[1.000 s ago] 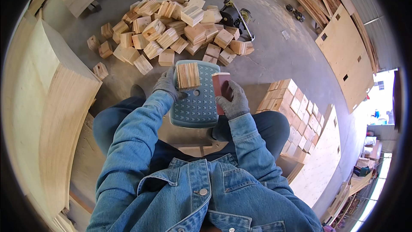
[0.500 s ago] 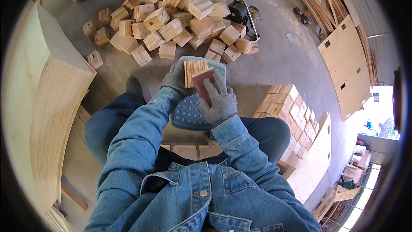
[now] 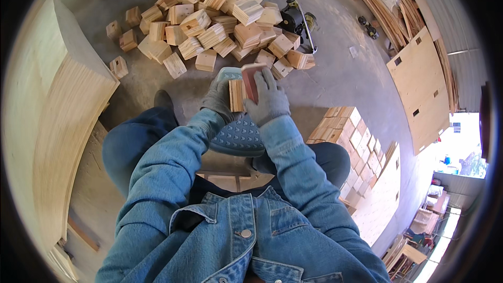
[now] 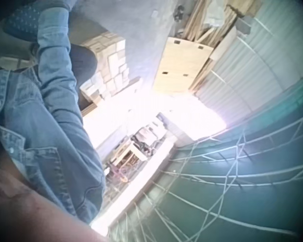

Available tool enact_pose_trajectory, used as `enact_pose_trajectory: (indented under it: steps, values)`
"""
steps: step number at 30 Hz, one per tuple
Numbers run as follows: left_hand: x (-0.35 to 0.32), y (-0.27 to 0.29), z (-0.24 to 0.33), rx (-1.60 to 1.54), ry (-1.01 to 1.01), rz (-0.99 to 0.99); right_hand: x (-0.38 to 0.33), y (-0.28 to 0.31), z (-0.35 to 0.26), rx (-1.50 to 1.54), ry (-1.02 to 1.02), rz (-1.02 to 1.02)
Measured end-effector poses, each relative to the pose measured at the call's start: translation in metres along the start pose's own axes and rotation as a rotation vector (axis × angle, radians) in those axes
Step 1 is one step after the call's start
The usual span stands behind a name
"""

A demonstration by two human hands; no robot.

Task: The person sits on a low stool and sands small wooden blocks one at a time using a sanding block. They pick up blocks from a pile, sand them, and place them into a separate stack.

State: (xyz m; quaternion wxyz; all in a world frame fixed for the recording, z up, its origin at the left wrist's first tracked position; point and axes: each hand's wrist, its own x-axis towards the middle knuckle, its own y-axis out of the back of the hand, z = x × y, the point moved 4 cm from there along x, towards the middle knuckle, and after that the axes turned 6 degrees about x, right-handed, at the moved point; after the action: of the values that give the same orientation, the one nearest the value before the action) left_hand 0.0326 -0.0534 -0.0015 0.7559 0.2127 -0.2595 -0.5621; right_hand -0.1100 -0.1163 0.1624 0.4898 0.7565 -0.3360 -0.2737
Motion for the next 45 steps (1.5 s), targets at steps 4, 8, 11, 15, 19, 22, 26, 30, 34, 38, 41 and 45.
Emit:
enact_pose_trajectory:
  steps: [4, 8, 11, 15, 19, 22, 26, 30, 34, 38, 41, 45]
  values:
    - [-0.015, 0.004, 0.018, 0.202, -0.096, -0.06, -0.072, -0.009, 0.004, 0.042, 0.091, 0.088]
    - [-0.019, 0.012, 0.039, 0.376, -0.215, -0.023, -0.125, -0.016, 0.006, 0.057, 0.185, 0.109]
    - [-0.024, 0.014, 0.036, 0.294, -0.196, 0.058, -0.12, -0.015, 0.003, 0.044, 0.183, 0.125]
    - [-0.03, 0.009, 0.022, 0.237, -0.071, 0.089, -0.063, -0.007, 0.0, 0.036, 0.145, 0.134]
    - [-0.031, -0.002, 0.012, 0.256, 0.019, 0.085, 0.007, 0.001, -0.005, -0.053, 0.038, 0.085]
    - [-0.03, -0.003, 0.013, 0.253, 0.036, 0.066, 0.018, -0.001, -0.005, -0.126, 0.045, 0.075]
    - [-0.026, 0.008, 0.026, 0.117, 0.035, 0.049, -0.038, -0.009, -0.004, -0.083, 0.099, 0.091]
    - [-0.026, 0.014, 0.033, 0.034, 0.045, 0.025, -0.108, -0.01, -0.013, -0.034, 0.182, 0.093]
    - [-0.027, 0.006, 0.027, 0.072, 0.054, 0.009, -0.117, -0.011, -0.015, -0.006, 0.208, 0.11]
    - [-0.027, 0.001, 0.017, 0.101, 0.089, -0.023, -0.058, -0.01, -0.015, -0.05, 0.177, 0.146]
    - [-0.021, -0.002, 0.019, 0.121, 0.117, -0.059, 0.004, -0.008, -0.004, -0.122, 0.101, 0.128]
    - [-0.019, 0.0, 0.024, 0.138, 0.14, -0.107, 0.035, -0.004, -0.001, -0.088, -0.039, 0.062]
